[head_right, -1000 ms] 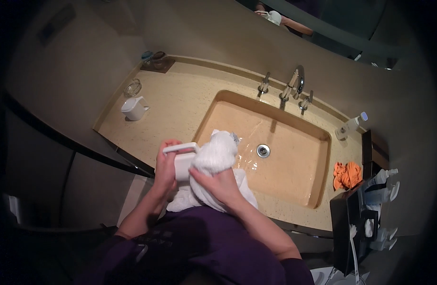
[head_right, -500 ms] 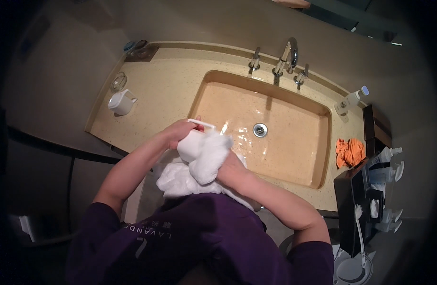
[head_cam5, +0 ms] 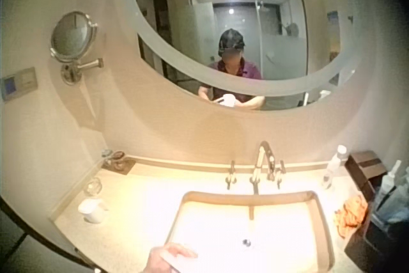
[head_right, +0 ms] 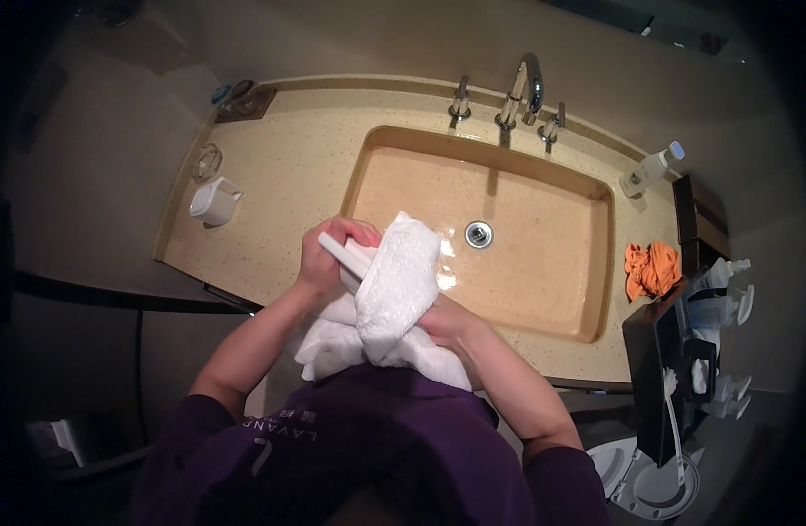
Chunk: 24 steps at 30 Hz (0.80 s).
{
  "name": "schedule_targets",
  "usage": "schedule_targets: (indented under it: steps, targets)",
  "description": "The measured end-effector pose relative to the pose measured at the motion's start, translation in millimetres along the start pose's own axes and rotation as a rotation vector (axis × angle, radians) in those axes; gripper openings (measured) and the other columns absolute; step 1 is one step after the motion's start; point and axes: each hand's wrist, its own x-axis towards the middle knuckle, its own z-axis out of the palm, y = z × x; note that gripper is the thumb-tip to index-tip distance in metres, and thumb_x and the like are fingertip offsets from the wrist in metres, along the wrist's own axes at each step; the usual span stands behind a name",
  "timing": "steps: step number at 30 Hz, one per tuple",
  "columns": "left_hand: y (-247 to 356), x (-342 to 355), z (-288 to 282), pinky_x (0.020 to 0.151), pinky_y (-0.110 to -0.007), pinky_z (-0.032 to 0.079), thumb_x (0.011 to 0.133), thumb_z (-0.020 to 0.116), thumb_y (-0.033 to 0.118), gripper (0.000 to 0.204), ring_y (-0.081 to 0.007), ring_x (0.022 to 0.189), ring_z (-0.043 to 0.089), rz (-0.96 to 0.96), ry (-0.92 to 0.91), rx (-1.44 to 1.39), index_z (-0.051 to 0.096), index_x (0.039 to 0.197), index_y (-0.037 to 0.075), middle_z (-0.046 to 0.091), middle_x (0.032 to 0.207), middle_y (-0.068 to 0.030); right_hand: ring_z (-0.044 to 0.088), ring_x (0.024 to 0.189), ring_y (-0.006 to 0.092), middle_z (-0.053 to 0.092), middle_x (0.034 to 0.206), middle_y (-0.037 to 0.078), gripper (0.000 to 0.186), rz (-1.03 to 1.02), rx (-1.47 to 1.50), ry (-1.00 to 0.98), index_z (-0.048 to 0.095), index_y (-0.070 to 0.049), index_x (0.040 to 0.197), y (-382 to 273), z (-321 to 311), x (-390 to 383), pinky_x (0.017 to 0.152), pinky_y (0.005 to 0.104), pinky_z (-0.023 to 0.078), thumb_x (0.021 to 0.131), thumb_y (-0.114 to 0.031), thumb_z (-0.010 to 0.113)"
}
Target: The person cleans a bathroom by washing a cloth, drying cups with a towel, wiping down the toilet, shower fixtures, and sink counter, scrubbing the shower drain with a brush, and cleaning the bathroom floor with a towel.
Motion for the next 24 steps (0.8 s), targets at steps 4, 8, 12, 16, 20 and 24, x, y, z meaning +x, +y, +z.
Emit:
schedule_targets:
  steps: [4,8,12,16,20,24]
  targets:
    - [-13,4,-23,0.072,-0.035,0.045,0.093,0.027,0.037,0.043,-0.0218,0.073,0.056,-0.438,0.14,-0.31,0.045,0.073,0.004,0.058,0.075,-0.0141,0.052,0.095,0.0167,0.053,0.108,0.008,0.034,-0.331,-0.104,-0.018,0.048,-0.002,0.113,-9,-16,-29,0.082,0.0314,0.045,0.082,-0.012,0.057]
    - [-17,-1,-28,0.084,-0.036,0.041,0.093,0.027,0.036,0.04,-0.0234,0.082,0.056,-0.514,-0.038,-0.854,0.047,0.076,0.006,0.058,0.091,-0.0134,0.053,0.096,0.0156,0.052,0.11,0.005,0.032,-0.587,0.06,0.135,0.047,-0.007,0.118,-13,-12,-3,0.082,0.0292,0.043,0.087,-0.019,0.046]
    - [0,10,19,0.078,-0.028,0.046,0.092,0.026,0.021,0.035,-0.0172,0.086,0.056,-0.306,0.159,-0.161,0.052,0.105,0.004,0.053,0.11,-0.01,0.053,0.091,0.0138,0.054,0.105,0.004,0.029,-0.378,-0.139,0.134,0.05,-0.007,0.113,2,6,25,0.076,0.0259,0.043,0.087,-0.019,0.045]
    - [-18,3,-1,0.083,-0.03,0.045,0.092,0.024,0.022,0.04,-0.0187,0.09,0.055,-0.585,0.108,-0.718,0.044,0.119,0.002,0.056,0.101,-0.0107,0.054,0.087,0.012,0.055,0.1,0.003,0.027,-0.206,-0.47,0.167,0.054,-0.006,0.108,12,13,31,0.071,0.0225,0.042,0.086,-0.019,0.045]
    - [-11,35,-46,0.08,-0.031,0.046,0.091,0.031,0.023,0.032,-0.02,0.084,0.057,-0.419,0.471,-0.48,0.052,0.101,0.001,0.058,0.093,-0.0104,0.054,0.084,0.0107,0.057,0.096,0.003,0.026,-0.17,-0.659,0.22,0.056,-0.006,0.105,13,13,20,0.066,0.02,0.042,0.086,-0.019,0.044]
    - [-1,66,-120,0.07,-0.035,0.046,0.087,0.04,0.019,0.023,-0.0249,0.074,0.058,-0.258,0.421,0.54,0.056,0.084,0.003,0.058,0.077,-0.0144,0.052,0.068,0.0118,0.057,0.081,0.003,0.017,-0.075,-0.091,0.192,0.056,-0.006,0.094,45,-48,23,0.057,0.0246,0.043,0.084,-0.019,0.049]
